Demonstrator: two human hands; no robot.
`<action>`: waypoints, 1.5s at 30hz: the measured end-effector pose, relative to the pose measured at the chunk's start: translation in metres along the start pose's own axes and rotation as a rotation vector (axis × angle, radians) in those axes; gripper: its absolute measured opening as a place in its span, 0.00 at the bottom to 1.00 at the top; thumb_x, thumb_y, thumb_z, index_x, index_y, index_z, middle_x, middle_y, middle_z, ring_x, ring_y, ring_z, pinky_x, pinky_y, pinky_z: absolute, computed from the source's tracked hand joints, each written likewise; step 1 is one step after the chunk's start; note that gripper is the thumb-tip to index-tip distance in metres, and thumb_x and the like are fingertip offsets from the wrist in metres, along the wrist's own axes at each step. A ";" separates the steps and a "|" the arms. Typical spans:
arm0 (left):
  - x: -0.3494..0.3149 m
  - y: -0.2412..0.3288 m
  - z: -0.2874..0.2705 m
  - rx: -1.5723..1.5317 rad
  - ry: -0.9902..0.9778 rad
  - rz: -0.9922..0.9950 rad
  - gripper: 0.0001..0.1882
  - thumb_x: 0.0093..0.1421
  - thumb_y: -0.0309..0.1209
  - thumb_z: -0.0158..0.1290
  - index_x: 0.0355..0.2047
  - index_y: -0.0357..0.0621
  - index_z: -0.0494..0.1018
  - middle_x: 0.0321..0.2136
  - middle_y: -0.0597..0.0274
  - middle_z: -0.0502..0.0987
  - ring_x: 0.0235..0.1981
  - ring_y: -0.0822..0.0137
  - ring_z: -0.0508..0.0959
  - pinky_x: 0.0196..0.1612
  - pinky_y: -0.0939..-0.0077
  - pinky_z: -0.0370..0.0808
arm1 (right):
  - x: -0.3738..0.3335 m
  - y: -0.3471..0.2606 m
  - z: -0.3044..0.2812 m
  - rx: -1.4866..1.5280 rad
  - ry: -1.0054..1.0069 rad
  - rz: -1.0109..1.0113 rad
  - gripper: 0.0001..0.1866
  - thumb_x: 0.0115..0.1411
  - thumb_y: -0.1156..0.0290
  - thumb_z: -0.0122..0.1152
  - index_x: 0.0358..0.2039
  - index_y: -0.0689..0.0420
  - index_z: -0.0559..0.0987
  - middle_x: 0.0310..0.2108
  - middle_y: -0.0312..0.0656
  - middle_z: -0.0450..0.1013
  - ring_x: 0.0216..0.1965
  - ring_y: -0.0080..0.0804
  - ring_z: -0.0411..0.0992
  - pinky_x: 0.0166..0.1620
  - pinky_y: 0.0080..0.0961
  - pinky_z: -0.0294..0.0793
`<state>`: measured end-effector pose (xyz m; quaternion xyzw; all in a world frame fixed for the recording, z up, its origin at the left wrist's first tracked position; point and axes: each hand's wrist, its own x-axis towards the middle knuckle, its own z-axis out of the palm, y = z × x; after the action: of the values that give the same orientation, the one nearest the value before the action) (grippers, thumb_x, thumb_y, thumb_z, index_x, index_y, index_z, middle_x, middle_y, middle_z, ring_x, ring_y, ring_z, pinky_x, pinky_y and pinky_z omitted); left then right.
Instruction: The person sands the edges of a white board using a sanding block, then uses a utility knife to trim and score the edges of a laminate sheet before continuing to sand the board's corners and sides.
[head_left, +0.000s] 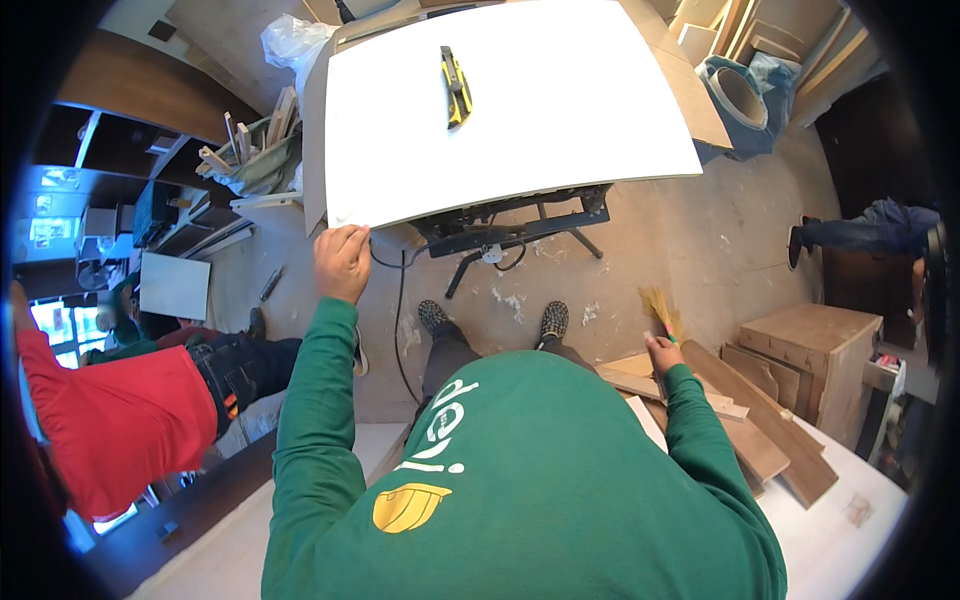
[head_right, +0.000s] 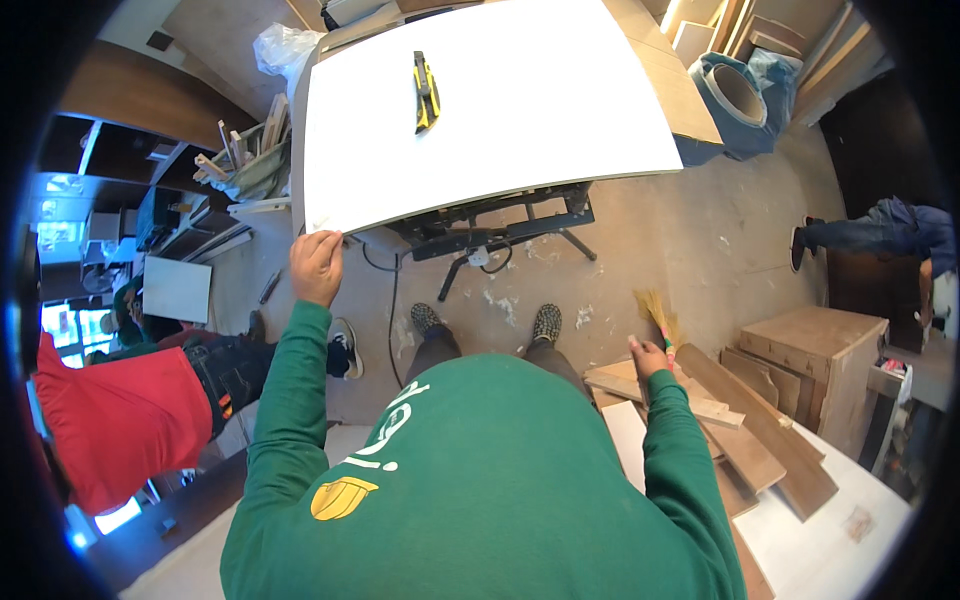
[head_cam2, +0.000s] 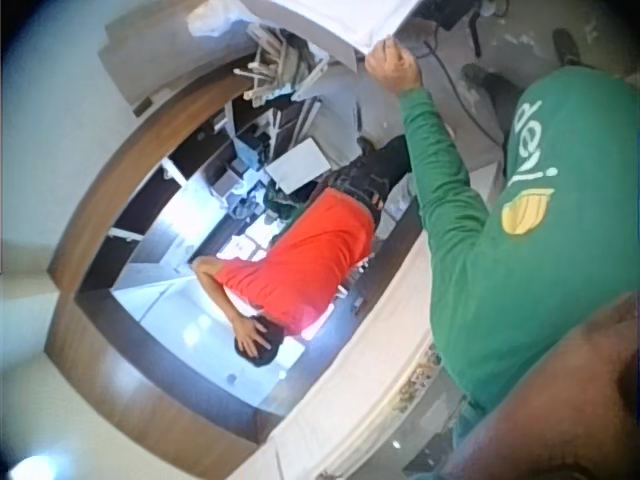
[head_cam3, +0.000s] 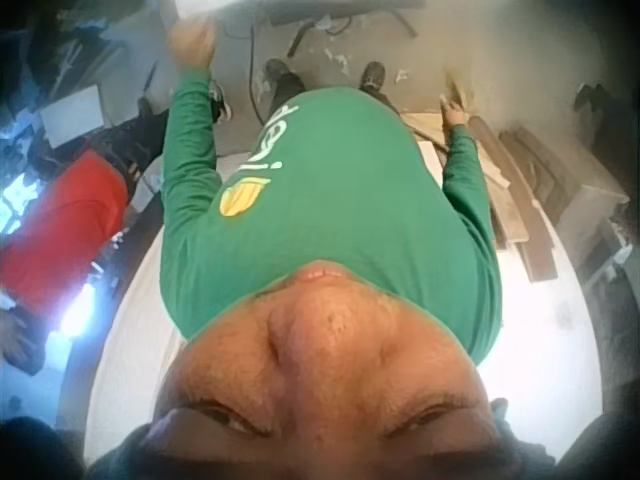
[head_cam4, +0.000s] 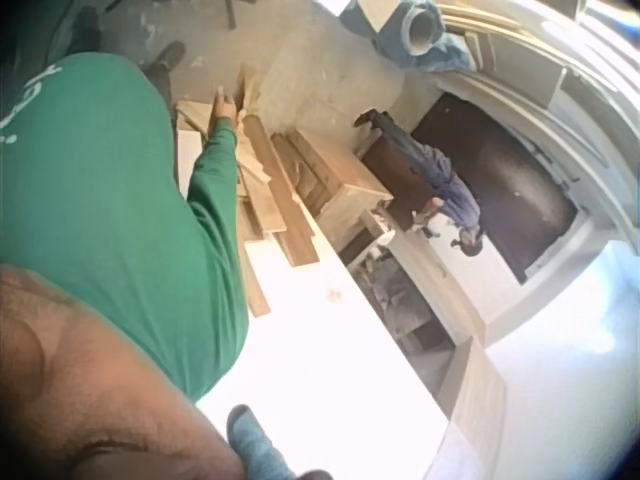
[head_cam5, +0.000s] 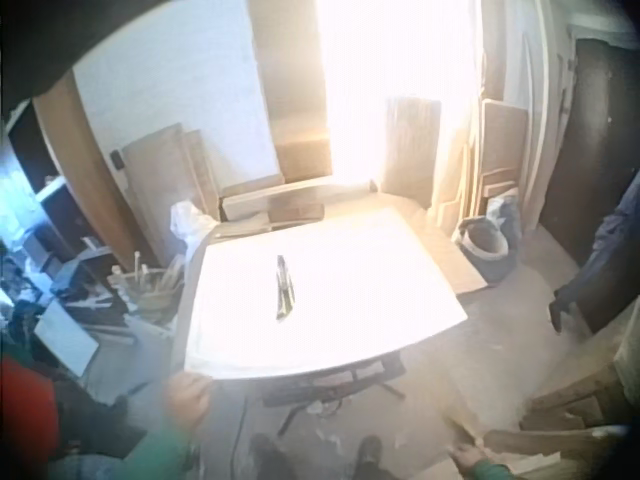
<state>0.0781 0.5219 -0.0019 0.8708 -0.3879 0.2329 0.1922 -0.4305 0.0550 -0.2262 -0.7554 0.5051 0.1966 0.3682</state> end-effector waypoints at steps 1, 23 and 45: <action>0.002 0.009 0.001 0.013 -0.015 0.001 0.07 0.54 0.24 0.64 0.35 0.46 0.82 0.35 0.67 0.81 0.39 0.61 0.78 0.46 0.63 0.72 | 0.010 0.009 -0.010 0.024 -0.023 0.030 0.37 0.64 0.41 0.57 0.60 0.59 0.77 0.57 0.58 0.75 0.58 0.51 0.74 0.62 0.37 0.70; 0.059 0.252 0.123 0.058 -0.422 0.027 0.50 0.60 0.39 0.55 0.74 0.33 0.41 0.76 0.42 0.39 0.78 0.49 0.38 0.77 0.52 0.35 | -0.009 0.134 0.032 0.241 -0.024 0.021 0.29 0.68 0.48 0.57 0.53 0.62 0.81 0.43 0.51 0.81 0.44 0.41 0.79 0.51 0.35 0.77; 0.099 0.322 0.169 0.039 -0.409 0.235 0.44 0.61 0.35 0.47 0.75 0.38 0.43 0.77 0.51 0.42 0.78 0.57 0.39 0.77 0.54 0.32 | -0.054 0.078 -0.041 0.157 -0.013 -0.003 0.28 0.69 0.47 0.53 0.54 0.58 0.81 0.49 0.54 0.79 0.52 0.48 0.76 0.57 0.37 0.72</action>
<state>-0.0666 0.1758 -0.0357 0.8523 -0.5128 0.0800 0.0645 -0.5267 0.0407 -0.1911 -0.7236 0.5154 0.1607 0.4301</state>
